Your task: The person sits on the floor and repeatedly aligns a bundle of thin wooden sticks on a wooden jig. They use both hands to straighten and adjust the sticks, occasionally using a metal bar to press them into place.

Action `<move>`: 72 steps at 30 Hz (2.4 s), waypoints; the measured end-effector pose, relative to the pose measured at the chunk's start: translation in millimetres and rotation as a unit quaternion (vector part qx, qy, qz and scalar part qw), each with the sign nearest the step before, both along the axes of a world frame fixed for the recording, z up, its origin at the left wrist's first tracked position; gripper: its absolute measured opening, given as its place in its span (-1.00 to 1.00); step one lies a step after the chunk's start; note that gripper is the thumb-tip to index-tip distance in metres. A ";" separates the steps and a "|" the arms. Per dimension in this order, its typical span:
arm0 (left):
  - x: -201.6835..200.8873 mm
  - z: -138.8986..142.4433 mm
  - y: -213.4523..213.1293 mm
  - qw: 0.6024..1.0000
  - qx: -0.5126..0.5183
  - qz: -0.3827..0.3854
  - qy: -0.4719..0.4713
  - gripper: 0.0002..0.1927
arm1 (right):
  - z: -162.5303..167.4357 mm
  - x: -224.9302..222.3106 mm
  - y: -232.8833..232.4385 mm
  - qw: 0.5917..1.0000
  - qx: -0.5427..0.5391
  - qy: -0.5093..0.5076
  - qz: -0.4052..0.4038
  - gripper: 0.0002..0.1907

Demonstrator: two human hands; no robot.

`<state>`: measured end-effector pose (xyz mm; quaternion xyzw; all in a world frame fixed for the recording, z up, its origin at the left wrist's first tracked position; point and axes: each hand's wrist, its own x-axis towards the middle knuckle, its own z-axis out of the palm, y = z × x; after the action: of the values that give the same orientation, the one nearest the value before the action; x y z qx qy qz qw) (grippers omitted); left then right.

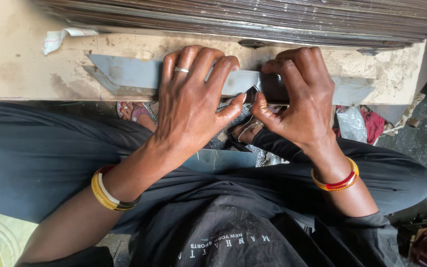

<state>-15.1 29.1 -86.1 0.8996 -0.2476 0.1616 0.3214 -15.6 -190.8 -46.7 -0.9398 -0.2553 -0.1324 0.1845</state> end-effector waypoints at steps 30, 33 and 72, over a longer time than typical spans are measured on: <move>9.2 -19.1 111.7 0.911 -0.295 0.227 -0.179 -0.91 | -13.1 11.4 18.2 0.976 -0.127 -0.176 -0.016 -0.93; 6.2 -25.1 126.9 0.887 -0.386 0.240 -0.085 -0.87 | -16.3 1.7 7.0 0.983 -0.094 -0.153 -0.032 -0.87; 6.3 -18.5 90.8 0.966 0.043 0.242 -0.079 -0.55 | -10.0 -6.2 -11.3 0.989 -0.059 -0.108 -0.086 -0.64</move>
<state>-8.8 119.8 -104.6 0.9301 -0.0538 0.2947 0.2126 -21.8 -202.1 -56.7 -0.9477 -0.1991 -0.2333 0.0880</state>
